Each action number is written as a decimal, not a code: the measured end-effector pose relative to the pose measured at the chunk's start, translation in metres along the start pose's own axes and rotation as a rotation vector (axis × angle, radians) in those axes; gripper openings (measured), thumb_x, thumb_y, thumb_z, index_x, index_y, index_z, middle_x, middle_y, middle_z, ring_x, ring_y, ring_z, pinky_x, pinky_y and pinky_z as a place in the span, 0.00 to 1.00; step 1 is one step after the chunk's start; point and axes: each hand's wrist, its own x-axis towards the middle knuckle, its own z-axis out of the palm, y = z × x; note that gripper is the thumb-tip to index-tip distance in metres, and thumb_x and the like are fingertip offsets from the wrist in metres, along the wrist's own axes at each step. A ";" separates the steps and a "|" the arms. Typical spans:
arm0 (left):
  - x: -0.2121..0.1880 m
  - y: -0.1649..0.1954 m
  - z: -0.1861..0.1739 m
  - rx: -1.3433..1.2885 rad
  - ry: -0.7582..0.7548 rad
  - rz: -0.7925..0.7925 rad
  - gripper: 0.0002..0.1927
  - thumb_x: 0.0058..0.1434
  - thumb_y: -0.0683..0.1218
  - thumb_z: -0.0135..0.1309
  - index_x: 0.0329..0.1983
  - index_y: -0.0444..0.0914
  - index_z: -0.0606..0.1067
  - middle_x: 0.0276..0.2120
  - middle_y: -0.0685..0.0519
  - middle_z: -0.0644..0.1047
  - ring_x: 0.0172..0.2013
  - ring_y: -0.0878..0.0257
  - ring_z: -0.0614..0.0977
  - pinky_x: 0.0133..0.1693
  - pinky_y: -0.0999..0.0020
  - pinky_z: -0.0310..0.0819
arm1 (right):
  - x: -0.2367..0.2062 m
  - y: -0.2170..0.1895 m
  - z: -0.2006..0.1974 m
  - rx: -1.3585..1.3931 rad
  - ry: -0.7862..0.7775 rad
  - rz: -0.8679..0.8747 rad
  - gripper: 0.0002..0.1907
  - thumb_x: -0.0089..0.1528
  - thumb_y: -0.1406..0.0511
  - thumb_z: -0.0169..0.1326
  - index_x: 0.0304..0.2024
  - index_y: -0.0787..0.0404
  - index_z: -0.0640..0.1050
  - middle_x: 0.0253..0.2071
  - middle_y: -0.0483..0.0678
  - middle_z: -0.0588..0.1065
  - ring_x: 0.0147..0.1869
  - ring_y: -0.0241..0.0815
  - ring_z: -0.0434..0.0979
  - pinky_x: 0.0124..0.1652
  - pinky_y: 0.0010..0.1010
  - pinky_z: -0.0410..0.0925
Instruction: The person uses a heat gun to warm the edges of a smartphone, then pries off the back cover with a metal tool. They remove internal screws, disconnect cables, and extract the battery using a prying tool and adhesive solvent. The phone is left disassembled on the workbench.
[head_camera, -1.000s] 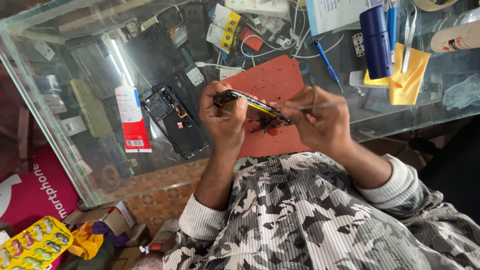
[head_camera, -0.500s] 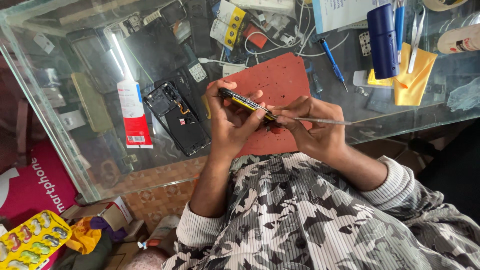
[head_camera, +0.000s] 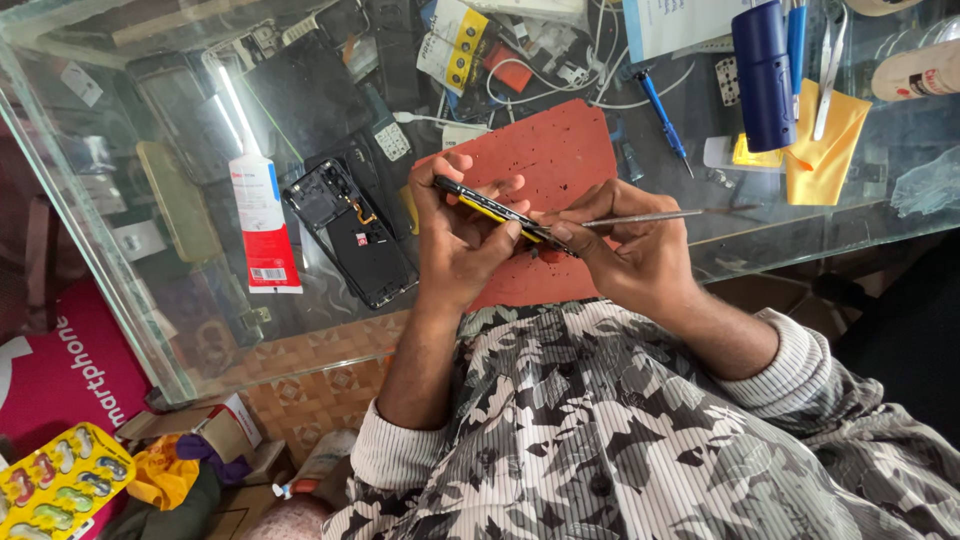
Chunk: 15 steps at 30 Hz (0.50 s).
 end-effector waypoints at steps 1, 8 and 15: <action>0.000 0.000 0.000 0.004 -0.002 -0.001 0.37 0.61 0.29 0.57 0.65 0.44 0.52 0.61 0.51 0.56 0.63 0.49 0.77 0.60 0.55 0.84 | -0.001 0.001 0.001 0.006 0.011 0.015 0.04 0.67 0.76 0.57 0.37 0.72 0.74 0.40 0.58 0.83 0.43 0.43 0.86 0.42 0.31 0.81; 0.000 -0.004 0.000 -0.008 0.028 -0.018 0.36 0.60 0.27 0.57 0.62 0.44 0.53 0.61 0.50 0.55 0.62 0.47 0.78 0.57 0.56 0.83 | -0.005 0.010 0.011 -0.544 0.038 -0.610 0.08 0.62 0.78 0.62 0.36 0.68 0.74 0.40 0.58 0.81 0.49 0.50 0.86 0.42 0.27 0.79; 0.000 -0.005 -0.006 -0.071 -0.041 0.017 0.38 0.59 0.27 0.59 0.61 0.46 0.53 0.63 0.52 0.54 0.67 0.45 0.74 0.61 0.51 0.83 | -0.005 0.008 0.007 -0.220 0.000 -0.286 0.07 0.64 0.77 0.61 0.36 0.68 0.75 0.40 0.55 0.82 0.46 0.41 0.86 0.44 0.27 0.79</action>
